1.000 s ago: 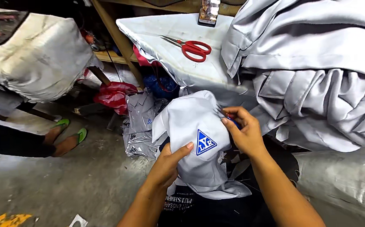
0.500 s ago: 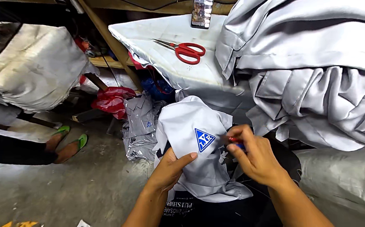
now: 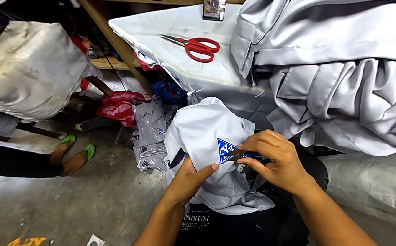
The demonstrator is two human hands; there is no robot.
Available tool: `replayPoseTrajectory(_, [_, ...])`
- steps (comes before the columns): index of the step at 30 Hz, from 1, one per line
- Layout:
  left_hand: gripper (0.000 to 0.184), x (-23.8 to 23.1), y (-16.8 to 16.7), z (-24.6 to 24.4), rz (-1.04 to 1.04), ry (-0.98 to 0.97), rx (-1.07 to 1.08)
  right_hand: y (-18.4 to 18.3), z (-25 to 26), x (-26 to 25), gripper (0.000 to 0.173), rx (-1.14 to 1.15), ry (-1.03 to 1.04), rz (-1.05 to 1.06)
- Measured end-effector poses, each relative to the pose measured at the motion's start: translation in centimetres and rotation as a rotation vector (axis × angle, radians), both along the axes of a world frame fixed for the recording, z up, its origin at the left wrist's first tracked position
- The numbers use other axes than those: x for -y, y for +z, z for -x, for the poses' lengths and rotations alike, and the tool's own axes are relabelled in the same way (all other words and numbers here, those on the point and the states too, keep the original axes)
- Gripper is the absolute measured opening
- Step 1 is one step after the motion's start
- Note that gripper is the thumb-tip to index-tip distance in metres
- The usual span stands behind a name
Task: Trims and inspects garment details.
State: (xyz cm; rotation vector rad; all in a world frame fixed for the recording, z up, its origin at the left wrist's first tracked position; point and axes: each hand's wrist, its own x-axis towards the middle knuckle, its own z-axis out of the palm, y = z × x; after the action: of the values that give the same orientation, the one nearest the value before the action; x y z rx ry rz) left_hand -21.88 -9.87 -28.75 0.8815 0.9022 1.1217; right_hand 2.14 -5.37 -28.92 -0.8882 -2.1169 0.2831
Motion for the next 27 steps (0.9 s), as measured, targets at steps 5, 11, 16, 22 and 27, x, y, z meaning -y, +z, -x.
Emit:
replayPoseTrajectory(5, [0.027,0.2,-0.1,-0.1,0.008,0.020,-0.004,-0.7,0.3,-0.2,0.023,-0.072,0.012,0.028])
replayPoseTrajectory(11, [0.027,0.4,-0.2,-0.5,0.051,0.086,-0.008,-2.2,0.8,0.5,0.026,-0.188,-0.009,0.138])
replayPoseTrajectory(16, [0.029,0.7,-0.3,-1.1,0.079,0.155,0.068,-2.7,1.0,1.0,0.027,-0.270,-0.048,0.209])
replayPoseTrajectory(22, [0.029,0.8,-0.4,-1.7,0.083,0.203,0.082,-3.1,1.3,1.7,0.023,-0.304,-0.084,0.184])
replayPoseTrajectory(27, [0.028,0.9,-0.6,-1.7,0.079,0.184,0.081,-3.0,1.1,1.7,0.021,-0.298,-0.065,0.161])
